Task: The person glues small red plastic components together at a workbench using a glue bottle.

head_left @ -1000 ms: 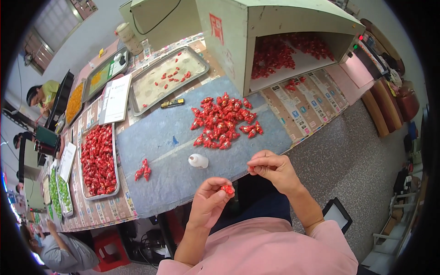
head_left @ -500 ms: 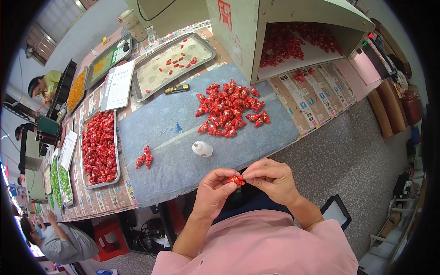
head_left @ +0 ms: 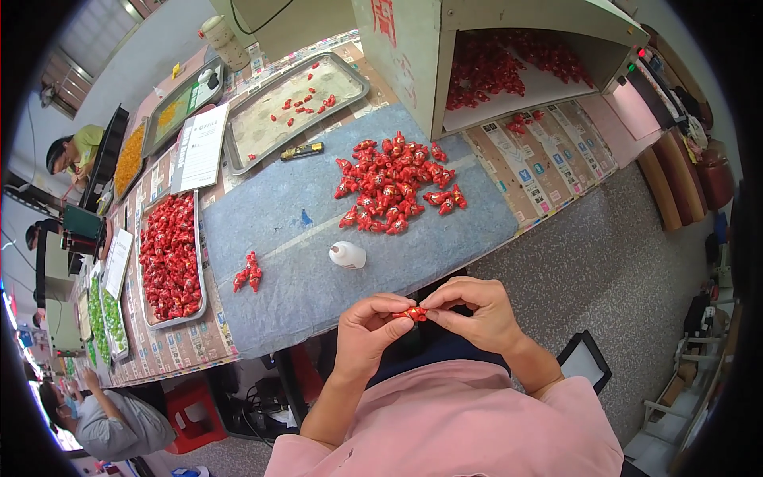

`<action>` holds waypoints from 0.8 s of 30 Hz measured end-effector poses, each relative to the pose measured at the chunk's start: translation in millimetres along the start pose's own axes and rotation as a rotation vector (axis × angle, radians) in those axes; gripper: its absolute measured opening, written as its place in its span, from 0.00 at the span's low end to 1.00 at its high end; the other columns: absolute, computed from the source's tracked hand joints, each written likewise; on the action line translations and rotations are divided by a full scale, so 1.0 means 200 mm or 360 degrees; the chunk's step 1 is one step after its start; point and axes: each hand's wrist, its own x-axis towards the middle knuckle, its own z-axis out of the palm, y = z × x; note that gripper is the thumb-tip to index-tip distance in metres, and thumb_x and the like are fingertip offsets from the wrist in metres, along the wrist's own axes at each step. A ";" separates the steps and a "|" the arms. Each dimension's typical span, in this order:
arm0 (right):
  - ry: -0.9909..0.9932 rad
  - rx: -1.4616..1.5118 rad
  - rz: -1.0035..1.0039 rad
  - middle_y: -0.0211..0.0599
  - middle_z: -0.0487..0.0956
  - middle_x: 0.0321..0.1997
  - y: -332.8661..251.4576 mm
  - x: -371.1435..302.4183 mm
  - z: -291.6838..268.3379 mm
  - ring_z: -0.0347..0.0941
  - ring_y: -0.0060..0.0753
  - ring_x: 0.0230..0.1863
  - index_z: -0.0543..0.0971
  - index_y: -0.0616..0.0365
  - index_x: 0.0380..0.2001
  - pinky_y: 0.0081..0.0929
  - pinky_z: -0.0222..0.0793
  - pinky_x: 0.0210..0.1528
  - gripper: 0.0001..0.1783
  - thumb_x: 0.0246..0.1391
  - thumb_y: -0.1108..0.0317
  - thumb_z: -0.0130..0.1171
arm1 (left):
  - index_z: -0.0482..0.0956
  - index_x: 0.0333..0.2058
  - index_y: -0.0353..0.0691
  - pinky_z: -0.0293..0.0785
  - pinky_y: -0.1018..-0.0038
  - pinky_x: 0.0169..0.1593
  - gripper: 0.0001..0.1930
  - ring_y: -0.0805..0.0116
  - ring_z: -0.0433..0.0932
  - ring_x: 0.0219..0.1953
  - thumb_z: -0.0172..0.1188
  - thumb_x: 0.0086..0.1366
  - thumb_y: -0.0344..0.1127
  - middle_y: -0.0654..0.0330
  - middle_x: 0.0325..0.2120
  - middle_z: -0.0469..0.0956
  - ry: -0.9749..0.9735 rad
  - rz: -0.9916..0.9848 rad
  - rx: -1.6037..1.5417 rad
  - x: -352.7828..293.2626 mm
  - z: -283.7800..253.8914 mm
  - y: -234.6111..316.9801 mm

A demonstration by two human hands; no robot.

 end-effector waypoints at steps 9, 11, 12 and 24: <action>0.0000 -0.0151 -0.0221 0.36 0.83 0.32 0.00 0.00 -0.01 0.79 0.30 0.33 0.83 0.60 0.31 0.24 0.74 0.35 0.09 0.44 0.83 0.64 | 0.82 0.35 0.35 0.76 0.72 0.49 0.11 0.66 0.79 0.42 0.65 0.53 0.16 0.52 0.39 0.80 0.0005 -0.0012 -0.0009 0.00 0.00 -0.01; -0.0001 -0.0155 -0.0240 0.36 0.83 0.32 0.00 0.00 0.00 0.79 0.30 0.34 0.83 0.60 0.31 0.24 0.74 0.35 0.09 0.44 0.83 0.64 | 0.82 0.35 0.35 0.76 0.72 0.49 0.11 0.66 0.79 0.42 0.65 0.53 0.16 0.52 0.39 0.80 0.0005 -0.0002 -0.0015 0.00 -0.01 -0.01; -0.0006 -0.0162 -0.0260 0.36 0.83 0.32 -0.01 0.00 0.00 0.79 0.30 0.34 0.83 0.60 0.31 0.23 0.74 0.35 0.09 0.44 0.83 0.64 | 0.82 0.35 0.35 0.76 0.72 0.49 0.11 0.66 0.79 0.42 0.65 0.53 0.16 0.52 0.39 0.80 0.0004 -0.0003 -0.0012 -0.01 -0.01 -0.01; -0.0129 -0.0149 -0.0305 0.37 0.80 0.40 -0.04 0.06 0.06 0.77 0.31 0.40 0.80 0.61 0.40 0.23 0.75 0.39 0.14 0.47 0.80 0.63 | 0.79 0.36 0.35 0.74 0.72 0.51 0.11 0.66 0.77 0.44 0.64 0.54 0.16 0.54 0.40 0.78 -0.0034 0.0120 -0.0002 -0.04 -0.06 0.06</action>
